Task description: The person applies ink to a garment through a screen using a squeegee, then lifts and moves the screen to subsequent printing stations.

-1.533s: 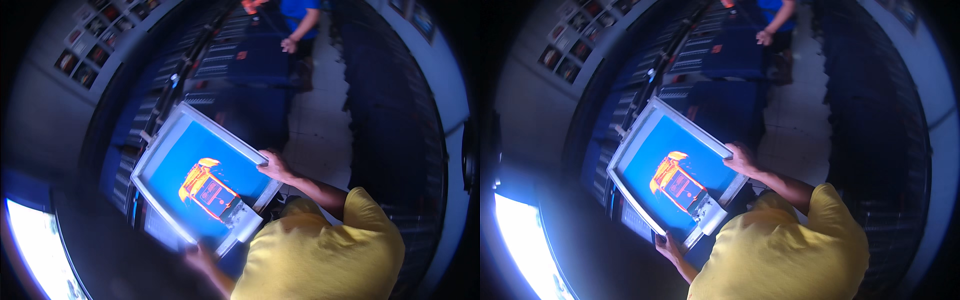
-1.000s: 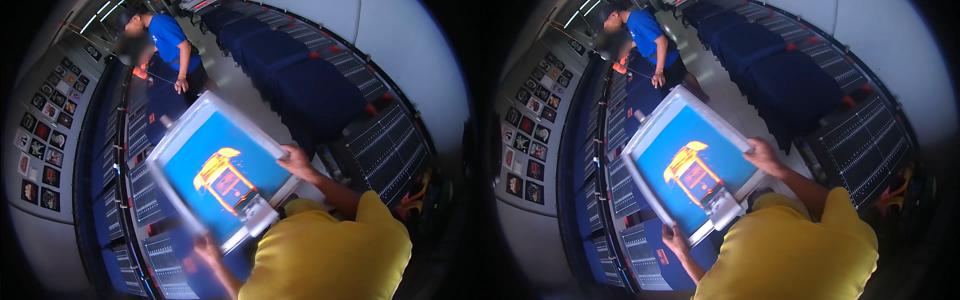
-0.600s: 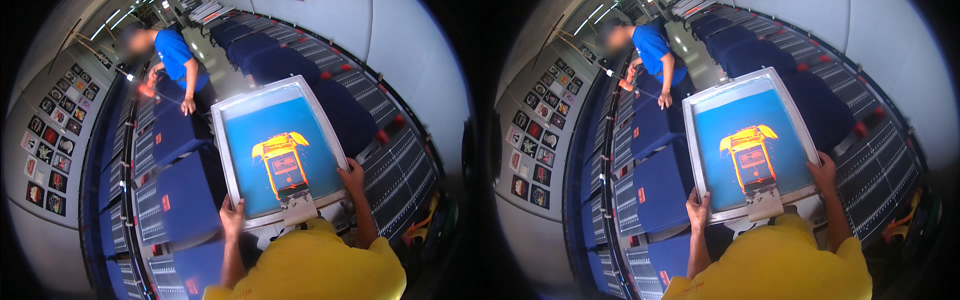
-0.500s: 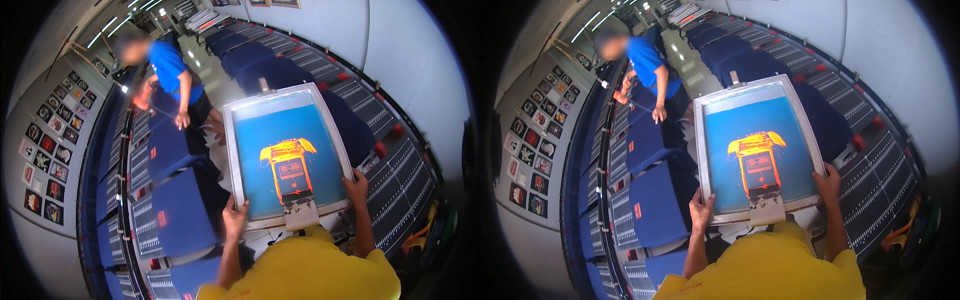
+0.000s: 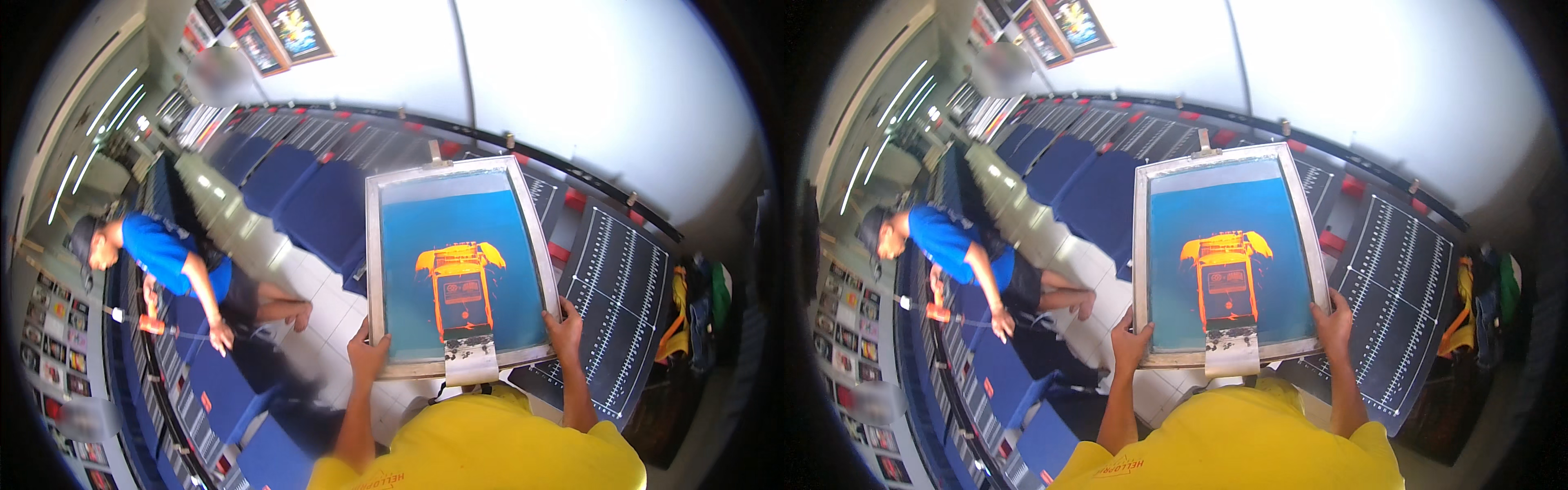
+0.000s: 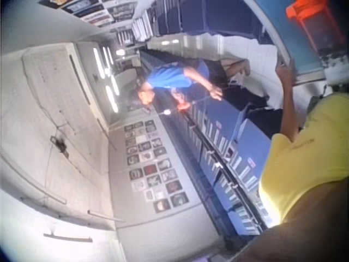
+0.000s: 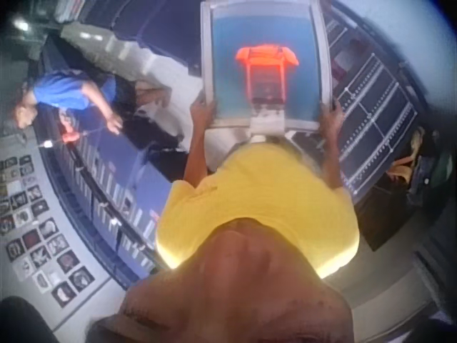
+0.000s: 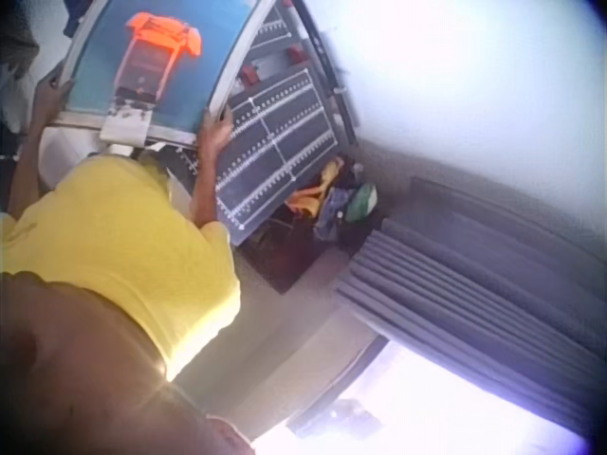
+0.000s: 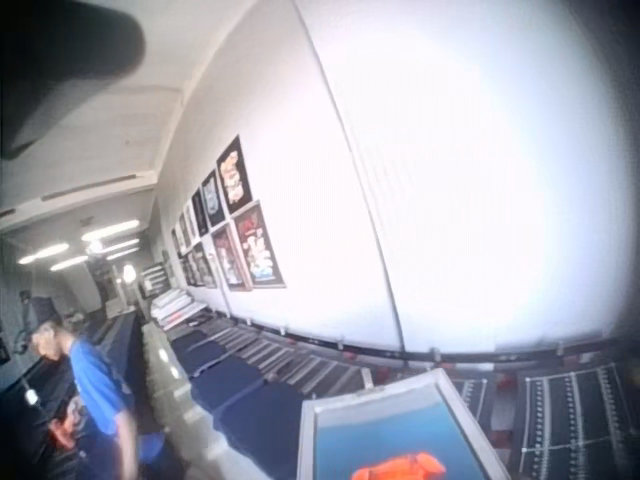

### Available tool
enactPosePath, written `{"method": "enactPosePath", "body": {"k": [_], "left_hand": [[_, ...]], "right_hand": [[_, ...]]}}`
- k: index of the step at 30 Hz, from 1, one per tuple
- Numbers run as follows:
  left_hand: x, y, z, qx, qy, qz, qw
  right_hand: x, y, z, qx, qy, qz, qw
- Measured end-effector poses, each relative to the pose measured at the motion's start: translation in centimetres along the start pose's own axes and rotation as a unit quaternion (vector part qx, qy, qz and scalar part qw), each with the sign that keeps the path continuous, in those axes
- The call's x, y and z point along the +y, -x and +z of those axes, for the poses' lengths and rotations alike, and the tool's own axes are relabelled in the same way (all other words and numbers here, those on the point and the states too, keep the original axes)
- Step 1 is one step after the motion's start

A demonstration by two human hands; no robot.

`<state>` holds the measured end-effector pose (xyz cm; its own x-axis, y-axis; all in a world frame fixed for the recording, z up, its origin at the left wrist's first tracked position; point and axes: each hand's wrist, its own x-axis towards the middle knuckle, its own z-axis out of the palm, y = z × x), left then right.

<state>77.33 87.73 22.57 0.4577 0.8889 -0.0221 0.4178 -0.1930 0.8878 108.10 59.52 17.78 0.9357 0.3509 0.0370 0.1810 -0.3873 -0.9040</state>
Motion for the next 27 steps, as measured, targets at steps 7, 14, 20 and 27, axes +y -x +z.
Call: {"method": "enactPosePath", "body": {"k": [7, 14, 20, 27], "left_hand": [[-0.8, -13.5, 2.9, -0.134, -0.006, 0.053, 0.99], [-2.3, -26.3, 5.0, -0.215, -0.028, 0.16, 0.963], [-2.2, -34.8, 6.1, -0.264, 0.009, 0.188, 0.946], [-3.6, -39.5, 7.6, -0.283, -0.016, 0.219, 0.934]], "right_hand": [[0.5, -0.1, 3.0, 0.116, 0.06, 0.054, 0.99], [-2.2, -0.8, 9.7, 0.205, 0.086, 0.103, 0.97], [-6.2, -2.6, 14.9, 0.252, 0.104, 0.137, 0.952], [-6.0, -5.0, 17.4, 0.276, 0.11, 0.142, 0.944]]}}
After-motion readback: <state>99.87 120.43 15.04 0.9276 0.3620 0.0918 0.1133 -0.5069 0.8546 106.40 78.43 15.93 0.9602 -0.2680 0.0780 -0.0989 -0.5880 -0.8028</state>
